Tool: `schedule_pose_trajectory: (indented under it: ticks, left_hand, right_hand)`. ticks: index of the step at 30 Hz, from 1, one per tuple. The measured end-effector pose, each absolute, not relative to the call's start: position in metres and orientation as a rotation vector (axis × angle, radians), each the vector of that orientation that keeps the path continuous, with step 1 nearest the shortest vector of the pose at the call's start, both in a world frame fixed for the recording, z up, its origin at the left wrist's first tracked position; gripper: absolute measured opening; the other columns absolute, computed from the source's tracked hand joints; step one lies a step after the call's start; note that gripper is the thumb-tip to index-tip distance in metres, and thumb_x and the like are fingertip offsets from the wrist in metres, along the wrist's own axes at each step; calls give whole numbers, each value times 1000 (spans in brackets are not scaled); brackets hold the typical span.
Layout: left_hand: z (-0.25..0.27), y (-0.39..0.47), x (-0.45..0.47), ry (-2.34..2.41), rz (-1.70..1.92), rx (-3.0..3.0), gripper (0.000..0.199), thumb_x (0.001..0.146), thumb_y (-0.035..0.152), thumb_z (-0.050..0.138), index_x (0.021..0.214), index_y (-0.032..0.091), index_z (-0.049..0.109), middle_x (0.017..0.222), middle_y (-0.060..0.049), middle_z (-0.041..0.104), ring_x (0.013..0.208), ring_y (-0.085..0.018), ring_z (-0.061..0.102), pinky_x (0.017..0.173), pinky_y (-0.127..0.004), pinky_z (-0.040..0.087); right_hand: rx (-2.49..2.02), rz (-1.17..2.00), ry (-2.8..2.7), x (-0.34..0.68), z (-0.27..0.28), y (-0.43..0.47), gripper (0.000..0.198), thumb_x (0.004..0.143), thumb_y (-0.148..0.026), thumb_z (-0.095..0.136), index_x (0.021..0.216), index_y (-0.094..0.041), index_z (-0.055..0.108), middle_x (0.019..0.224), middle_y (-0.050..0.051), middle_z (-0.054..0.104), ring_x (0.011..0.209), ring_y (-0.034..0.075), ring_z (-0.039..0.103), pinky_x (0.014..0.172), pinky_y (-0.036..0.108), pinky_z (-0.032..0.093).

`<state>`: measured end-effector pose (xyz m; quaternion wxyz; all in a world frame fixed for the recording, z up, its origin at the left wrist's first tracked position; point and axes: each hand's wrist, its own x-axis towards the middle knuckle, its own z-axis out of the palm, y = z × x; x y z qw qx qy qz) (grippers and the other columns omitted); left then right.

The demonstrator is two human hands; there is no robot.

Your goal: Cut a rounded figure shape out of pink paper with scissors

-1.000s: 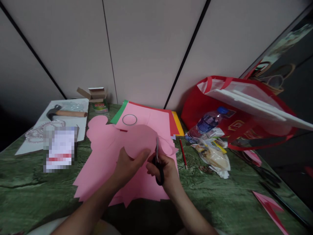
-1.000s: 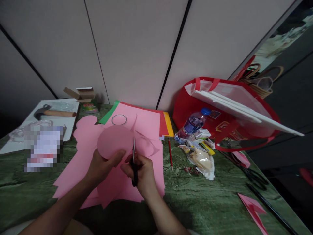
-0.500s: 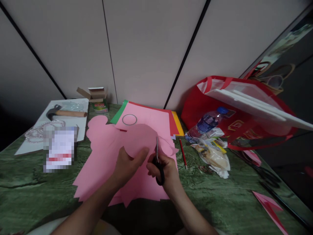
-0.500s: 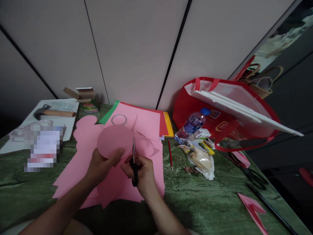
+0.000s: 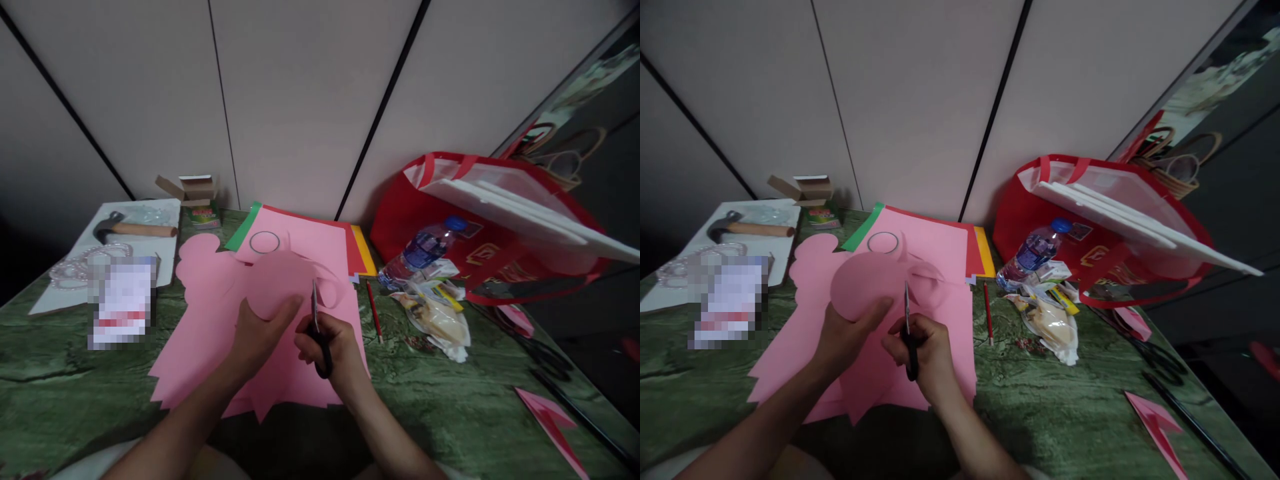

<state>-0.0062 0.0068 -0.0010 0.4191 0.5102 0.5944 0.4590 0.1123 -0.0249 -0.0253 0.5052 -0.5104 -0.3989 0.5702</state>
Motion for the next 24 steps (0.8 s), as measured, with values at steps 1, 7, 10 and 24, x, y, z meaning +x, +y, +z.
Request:
schedule_pose_trajectory:
  ticks: [1, 7, 10, 24]
  left_hand:
    - [-1, 6, -6, 1495, 1158, 1253, 24, 65, 37, 69, 70, 15, 61, 62, 0, 67, 61, -17, 63, 55, -25, 50]
    - [0, 4, -5, 1425, 1070, 1236, 34, 63, 36, 71, 88, 14, 62, 82, -7, 72, 80, -22, 67, 68, -30, 54]
    - [2, 3, -6, 1403, 1050, 1238, 38, 63, 35, 71, 93, 13, 60, 87, -8, 72, 85, -23, 67, 70, -30, 55]
    - [5, 5, -4, 1366, 1068, 1231, 33, 63, 31, 70, 89, 12, 63, 86, -9, 73, 83, -24, 68, 68, -30, 56]
  right_hand:
    - [-1228, 1377, -964, 113, -27, -25, 22, 56, -27, 76, 64, -16, 59, 45, -7, 50, 40, 8, 45, 41, 21, 35]
    - [-1152, 1325, -1018, 119, -25, -23, 28, 54, -28, 79, 64, -17, 56, 51, -8, 47, 46, 7, 39, 44, 20, 33]
    - [-1171, 1311, -1022, 120, -23, -23, 30, 53, -29, 80, 63, -17, 54, 53, -8, 46, 47, 7, 39, 45, 21, 33]
    - [-1169, 1329, -1036, 120, -22, -24, 30, 56, -30, 79, 63, -18, 52, 51, -8, 43, 46, 7, 34, 44, 20, 29]
